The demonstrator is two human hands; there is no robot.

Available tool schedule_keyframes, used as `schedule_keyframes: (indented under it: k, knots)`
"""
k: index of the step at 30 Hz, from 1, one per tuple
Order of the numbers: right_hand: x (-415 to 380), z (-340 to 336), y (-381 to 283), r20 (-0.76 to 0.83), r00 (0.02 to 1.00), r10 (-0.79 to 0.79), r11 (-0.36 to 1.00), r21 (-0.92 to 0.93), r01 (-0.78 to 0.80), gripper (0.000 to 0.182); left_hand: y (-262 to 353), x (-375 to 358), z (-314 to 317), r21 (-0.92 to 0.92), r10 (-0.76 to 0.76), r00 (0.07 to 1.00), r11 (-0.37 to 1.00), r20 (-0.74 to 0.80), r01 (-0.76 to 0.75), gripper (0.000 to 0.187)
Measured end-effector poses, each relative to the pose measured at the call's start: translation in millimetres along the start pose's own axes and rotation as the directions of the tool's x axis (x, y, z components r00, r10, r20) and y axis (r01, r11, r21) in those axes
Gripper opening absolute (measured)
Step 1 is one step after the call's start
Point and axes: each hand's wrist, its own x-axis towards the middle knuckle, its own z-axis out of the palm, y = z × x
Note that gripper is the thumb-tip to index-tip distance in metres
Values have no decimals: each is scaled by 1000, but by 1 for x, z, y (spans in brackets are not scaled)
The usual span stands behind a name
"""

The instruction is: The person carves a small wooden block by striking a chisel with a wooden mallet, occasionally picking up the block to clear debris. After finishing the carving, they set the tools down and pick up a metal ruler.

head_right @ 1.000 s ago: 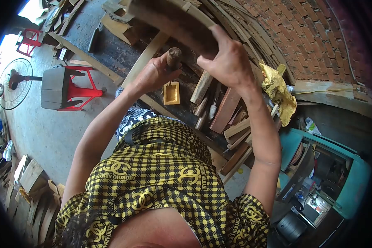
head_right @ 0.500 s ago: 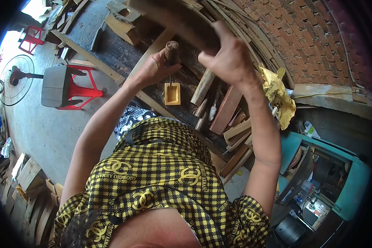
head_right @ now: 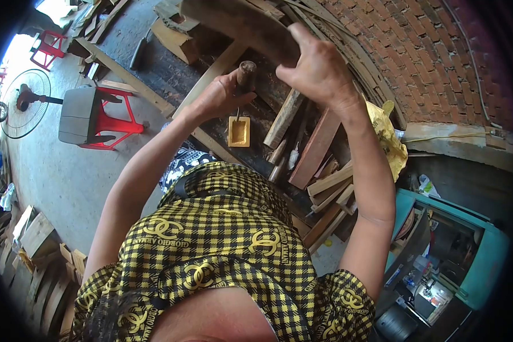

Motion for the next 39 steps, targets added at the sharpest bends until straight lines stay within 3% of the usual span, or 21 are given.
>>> schedule_keyframes:
  k: [1,3,4,6,7,8,10,13,14,16,18,20,21,22,24,25,27,30,33,37,39]
  knots:
    - [0,-4,-1,-1,1000,5,1000,-1,-5,40,-2,1,2,-28,17,1000,999,-16,-17,35]
    - [-1,-9,-5,-266,958,-106,991,47,123,41,-3,2,2,-22,-1,1000,1000,6,1,41]
    - [-3,-8,-5,-267,958,-105,991,48,122,41,-3,2,2,-16,-19,1000,1000,23,20,49]
    - [-11,0,-4,-199,979,36,993,119,-13,40,0,1,2,-34,-6,1000,999,19,7,48]
    - [-16,7,-3,-78,995,61,993,110,-52,39,1,1,2,-55,7,1000,998,14,-6,48]
    - [-16,11,-6,153,975,158,987,-46,-153,39,0,2,3,-54,11,1000,998,12,-10,48]
    - [-24,36,13,138,990,15,1000,18,-18,41,-3,4,5,11,0,998,1000,55,0,48]
    - [-23,19,9,176,975,137,986,-118,-117,44,-4,3,8,20,40,999,999,-1,-40,49]
    - [-24,14,9,114,988,100,995,-41,-96,46,-5,2,9,20,34,999,999,7,-35,49]
    - [-24,6,5,-156,987,-43,999,21,47,45,-2,4,6,-14,-28,999,1000,24,28,50]
    - [-24,0,-3,-219,976,-11,999,42,21,43,0,5,5,-61,-11,999,998,33,13,50]
    - [-23,7,-2,-338,941,-7,993,106,45,43,-5,6,5,21,-59,997,998,50,58,50]
    - [-25,12,-6,-194,974,120,977,198,-81,43,-6,6,4,24,-58,997,998,44,57,50]
    - [-26,24,2,-43,990,134,980,152,-126,40,-6,6,4,5,-32,999,999,32,32,49]
    - [-27,41,5,133,991,18,999,31,-22,45,-6,8,4,-13,4,1000,1000,11,-3,48]
    - [-26,38,5,188,980,72,997,-40,-66,47,-9,5,5,16,-5,1000,1000,3,5,42]
    - [-22,31,3,122,991,53,999,-8,-52,47,-14,0,4,11,39,999,999,-6,-39,36]
    - [-21,8,-7,12,997,73,992,103,-74,44,-6,-1,2,9,-51,997,999,55,51,35]
    - [-25,-3,-8,-195,981,24,985,172,10,43,-9,-1,6,46,-56,998,997,20,55,34]
    - [-41,0,2,-102,982,158,977,161,-140,42,-4,-11,-2,41,-50,998,998,-25,51,32]
    - [-51,15,13,-97,983,155,971,197,-134,41,1,-13,-9,1,-55,998,998,-39,55,31]
